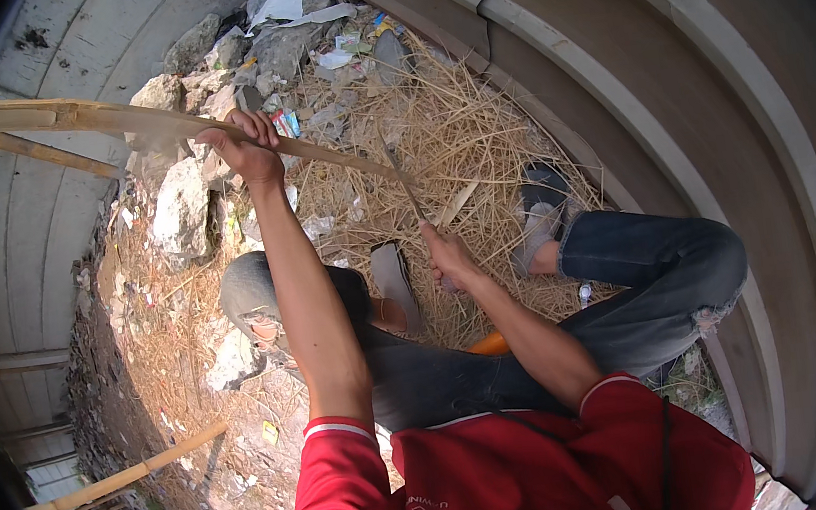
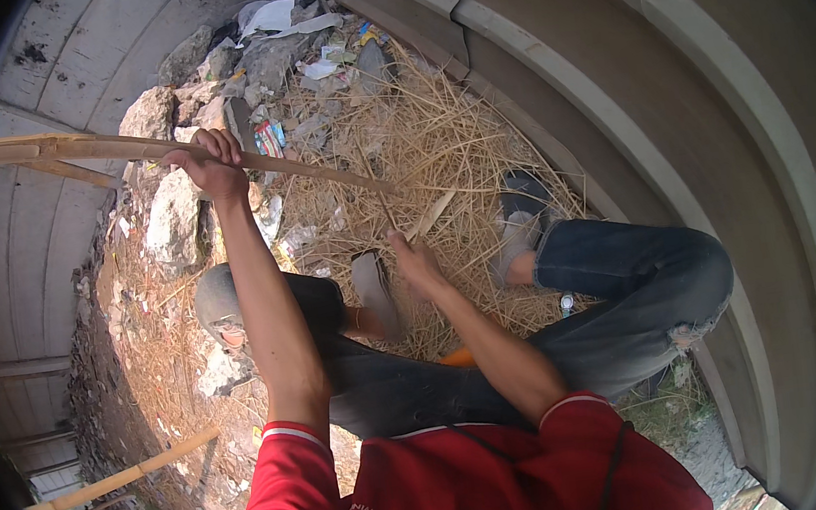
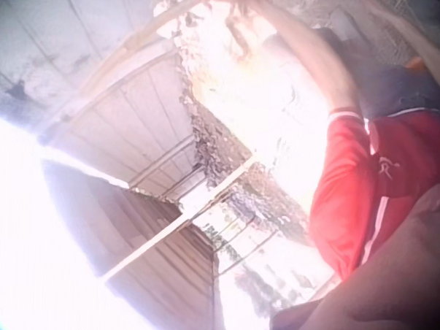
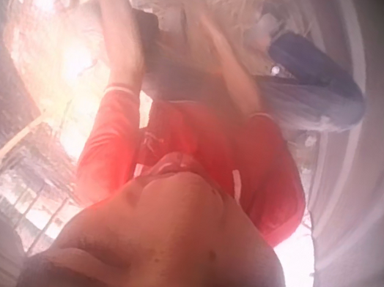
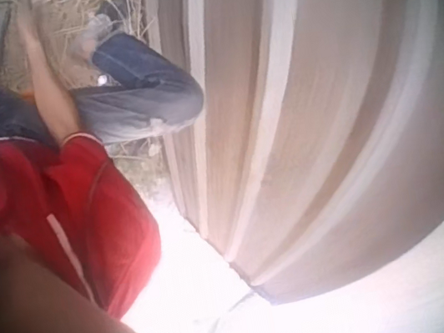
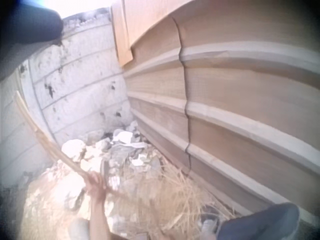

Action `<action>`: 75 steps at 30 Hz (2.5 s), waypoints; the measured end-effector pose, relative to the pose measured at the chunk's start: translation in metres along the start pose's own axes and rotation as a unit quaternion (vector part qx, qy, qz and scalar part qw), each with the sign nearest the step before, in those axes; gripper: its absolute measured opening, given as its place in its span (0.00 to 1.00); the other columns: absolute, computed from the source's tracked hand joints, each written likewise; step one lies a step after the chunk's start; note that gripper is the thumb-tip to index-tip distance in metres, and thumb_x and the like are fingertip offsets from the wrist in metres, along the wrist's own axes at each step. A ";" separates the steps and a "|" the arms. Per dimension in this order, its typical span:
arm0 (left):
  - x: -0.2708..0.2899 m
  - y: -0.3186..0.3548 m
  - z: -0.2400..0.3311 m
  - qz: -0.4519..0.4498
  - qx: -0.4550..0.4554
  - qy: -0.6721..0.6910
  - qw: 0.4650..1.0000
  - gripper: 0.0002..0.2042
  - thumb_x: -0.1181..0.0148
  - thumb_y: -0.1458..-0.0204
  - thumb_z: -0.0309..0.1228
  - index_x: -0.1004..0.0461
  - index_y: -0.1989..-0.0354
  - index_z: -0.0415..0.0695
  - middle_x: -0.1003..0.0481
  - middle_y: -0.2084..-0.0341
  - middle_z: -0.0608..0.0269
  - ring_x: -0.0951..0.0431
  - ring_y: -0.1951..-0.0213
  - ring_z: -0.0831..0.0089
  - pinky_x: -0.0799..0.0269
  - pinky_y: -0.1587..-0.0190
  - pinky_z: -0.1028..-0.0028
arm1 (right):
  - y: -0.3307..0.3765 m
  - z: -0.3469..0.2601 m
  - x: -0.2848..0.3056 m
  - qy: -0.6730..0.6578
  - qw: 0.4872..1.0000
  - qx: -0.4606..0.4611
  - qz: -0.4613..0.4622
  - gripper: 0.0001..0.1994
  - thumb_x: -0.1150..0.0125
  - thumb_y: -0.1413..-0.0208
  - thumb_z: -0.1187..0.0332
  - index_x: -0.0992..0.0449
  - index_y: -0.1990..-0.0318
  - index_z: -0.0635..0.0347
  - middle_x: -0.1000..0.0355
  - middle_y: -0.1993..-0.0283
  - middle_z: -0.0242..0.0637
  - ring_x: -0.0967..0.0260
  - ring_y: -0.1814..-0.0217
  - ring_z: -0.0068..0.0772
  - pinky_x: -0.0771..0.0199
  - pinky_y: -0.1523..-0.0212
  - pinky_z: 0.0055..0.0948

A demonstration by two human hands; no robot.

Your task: The person sits inside a large container and uses a machete to shave and shape a long wooden stick. They then switch to a utility knife to further refine the stick's surface and edges.

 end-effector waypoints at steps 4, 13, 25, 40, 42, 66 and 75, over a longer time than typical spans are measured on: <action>-0.010 0.003 0.002 -0.008 -0.006 -0.033 0.999 0.41 0.70 0.49 0.79 0.44 0.84 0.47 0.44 0.90 0.67 0.41 0.87 0.74 0.44 0.83 0.76 | 0.013 0.007 -0.027 0.083 0.971 0.226 0.013 0.33 0.51 0.35 0.37 0.32 0.78 0.60 0.38 0.83 0.33 0.38 0.85 0.31 0.35 0.83 0.36; -0.004 0.013 0.013 0.069 -0.061 -0.105 0.990 0.42 0.77 0.50 0.79 0.45 0.83 0.47 0.46 0.89 0.67 0.42 0.87 0.71 0.42 0.82 0.74 | 0.019 0.029 0.004 -0.019 0.999 -0.045 -0.013 0.31 0.52 0.34 0.38 0.36 0.77 0.57 0.42 0.83 0.29 0.44 0.87 0.28 0.37 0.84 0.34; -0.003 0.009 0.005 0.132 -0.038 -0.045 0.990 0.31 0.68 0.34 0.62 0.44 0.80 0.48 0.44 0.88 0.66 0.43 0.86 0.73 0.42 0.81 0.76 | -0.004 0.050 0.006 0.019 0.998 -0.059 0.029 0.30 0.50 0.35 0.38 0.37 0.78 0.54 0.41 0.83 0.28 0.44 0.87 0.26 0.40 0.86 0.32; -0.057 0.018 0.009 0.181 -0.090 -0.117 0.972 0.27 0.58 0.31 0.49 0.39 0.82 0.46 0.40 0.88 0.66 0.35 0.86 0.74 0.29 0.82 0.72 | -0.016 0.049 0.009 0.022 0.999 -0.035 0.034 0.28 0.44 0.38 0.44 0.24 0.74 0.65 0.29 0.83 0.41 0.25 0.78 0.42 0.27 0.75 0.43; -0.048 0.013 0.003 0.174 -0.096 -0.128 0.972 0.31 0.59 0.33 0.59 0.39 0.82 0.46 0.39 0.89 0.66 0.35 0.87 0.75 0.31 0.84 0.73 | -0.010 0.024 0.012 0.080 0.993 0.048 0.078 0.28 0.42 0.39 0.45 0.25 0.75 0.67 0.27 0.81 0.45 0.23 0.73 0.47 0.27 0.70 0.44; -0.039 -0.011 -0.015 -0.028 -0.031 -0.029 0.999 0.40 0.74 0.45 0.77 0.39 0.82 0.49 0.45 0.91 0.70 0.44 0.89 0.75 0.46 0.83 0.77 | 0.039 -0.045 -0.002 -0.095 0.888 0.437 0.107 0.28 0.47 0.35 0.44 0.28 0.72 0.65 0.36 0.83 0.44 0.38 0.81 0.38 0.36 0.75 0.38; -0.034 -0.013 -0.012 0.009 -0.023 -0.043 0.999 0.40 0.77 0.46 0.78 0.45 0.88 0.52 0.49 0.92 0.69 0.47 0.89 0.73 0.48 0.83 0.78 | 0.019 -0.003 -0.014 -0.064 0.997 0.021 0.033 0.31 0.47 0.35 0.42 0.30 0.76 0.66 0.32 0.82 0.39 0.32 0.80 0.35 0.33 0.75 0.36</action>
Point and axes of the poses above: each hand's wrist, its own y-axis away from the middle knuckle, its own x-axis out of the back of the hand, z = x × y, the point moved 2 cm from there along -y, towards the middle knuckle
